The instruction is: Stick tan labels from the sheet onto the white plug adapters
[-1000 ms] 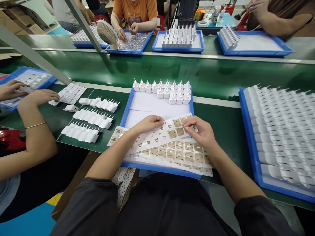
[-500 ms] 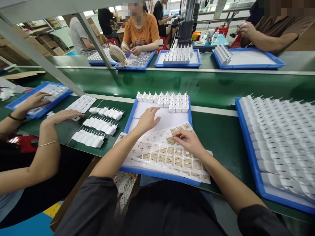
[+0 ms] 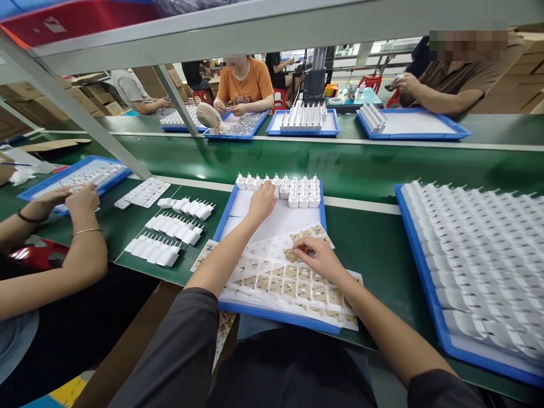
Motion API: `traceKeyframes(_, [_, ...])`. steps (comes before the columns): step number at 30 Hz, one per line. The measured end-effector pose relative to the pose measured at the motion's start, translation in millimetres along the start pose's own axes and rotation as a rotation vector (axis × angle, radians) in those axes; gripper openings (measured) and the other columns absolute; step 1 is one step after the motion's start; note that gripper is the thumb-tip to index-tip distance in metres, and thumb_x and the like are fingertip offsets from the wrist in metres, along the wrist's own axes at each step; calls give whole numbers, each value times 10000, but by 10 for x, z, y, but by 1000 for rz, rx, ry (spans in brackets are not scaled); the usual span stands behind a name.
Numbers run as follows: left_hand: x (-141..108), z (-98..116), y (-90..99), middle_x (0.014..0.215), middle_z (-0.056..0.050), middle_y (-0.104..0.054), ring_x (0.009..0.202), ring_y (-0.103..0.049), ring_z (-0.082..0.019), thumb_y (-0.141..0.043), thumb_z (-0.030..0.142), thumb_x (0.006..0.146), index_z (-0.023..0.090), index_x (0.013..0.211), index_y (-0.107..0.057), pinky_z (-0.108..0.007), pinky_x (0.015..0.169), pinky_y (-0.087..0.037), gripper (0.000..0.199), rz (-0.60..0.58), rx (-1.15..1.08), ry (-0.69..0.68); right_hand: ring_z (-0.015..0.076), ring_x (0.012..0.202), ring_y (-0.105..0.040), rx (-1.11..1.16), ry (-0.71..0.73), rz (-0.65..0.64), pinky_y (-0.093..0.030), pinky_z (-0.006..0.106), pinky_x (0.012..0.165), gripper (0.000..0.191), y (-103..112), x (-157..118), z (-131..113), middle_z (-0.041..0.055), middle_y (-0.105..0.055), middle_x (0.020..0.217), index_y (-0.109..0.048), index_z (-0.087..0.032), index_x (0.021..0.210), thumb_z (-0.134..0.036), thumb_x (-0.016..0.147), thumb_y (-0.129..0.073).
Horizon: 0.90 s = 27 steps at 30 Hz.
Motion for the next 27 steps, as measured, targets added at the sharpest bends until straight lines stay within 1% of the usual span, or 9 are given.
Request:
traceKeyframes(3, [0,-24,51,1251,-144,-557,1154,-533,-246,-549,256,950,123,1241,-507,-392,922,-507,323,-4,9,54,171,701,-637,-10,-16,-12,-498,286,670,145,4,-3,-11,39,-710,814,-675,-191,885,-274,895,-556])
traceKeyframes(6, [5,-23,118,1255,-108,-575,1112,-590,-233,-580,342,946,152,1258,-543,-441,923,-536,368,-1,10,111,176,706,-635,-22,6,-17,-492,283,657,176,8,-8,-18,48,-712,809,-680,-182,889,-295,911,-546])
traceKeyframes(9, [6,1,165,1278,-108,-574,1109,-601,-229,-590,359,941,158,1249,-560,-439,921,-547,369,-19,-12,139,185,678,-634,-52,49,-14,-488,290,621,212,1,-3,15,60,-711,785,-678,-176,881,-327,920,-534])
traceKeyframes(11, [17,7,165,1259,-105,-584,1100,-604,-225,-590,362,939,158,1237,-563,-428,912,-548,362,-53,-40,154,193,702,-651,-71,49,-22,-502,298,642,234,-10,14,73,56,-713,797,-673,-185,887,-359,926,-522])
traceKeyframes(15, [40,-57,152,1175,-129,-635,1036,-649,-236,-620,245,878,136,1256,-513,-339,848,-542,408,-127,-138,228,207,720,-666,-88,39,-48,-519,315,656,286,-17,48,149,49,-709,796,-674,-201,903,-428,935,-504])
traceKeyframes(18, [8,-122,193,1166,-161,-648,1054,-657,-281,-617,176,814,133,1264,-498,-337,841,-524,468,-183,-237,260,214,711,-668,-92,47,-41,-536,329,661,313,0,49,127,49,-711,798,-678,-210,895,-466,932,-501])
traceKeyframes(20, [-63,-137,254,1141,-165,-663,1070,-649,-312,-633,200,785,132,1235,-525,-359,845,-518,468,-225,-319,266,221,710,-673,-85,48,-35,-548,338,663,322,11,48,106,55,-719,805,-681,-214,886,-481,926,-505])
traceKeyframes(22, [-192,-103,343,1093,-139,-686,1042,-654,-306,-643,259,776,144,1204,-546,-358,836,-516,453,-260,-417,252,227,705,-675,-85,44,-31,-551,342,653,326,17,49,95,61,-726,807,-682,-218,879,-490,922,-507])
traceKeyframes(27, [-680,168,552,1113,-59,-674,862,-651,-173,-654,362,767,201,1224,-494,-256,727,-509,510,-313,-684,125,231,742,-681,-88,40,-27,-556,345,679,317,34,36,60,63,-725,831,-683,-226,901,-487,929,-505])
Point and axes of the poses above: each hand's wrist, its own x-axis towards the middle knuckle, its own y-axis out of the back of the hand, z = x × y, the point moved 4 cm from there along x, towards the middle knuckle
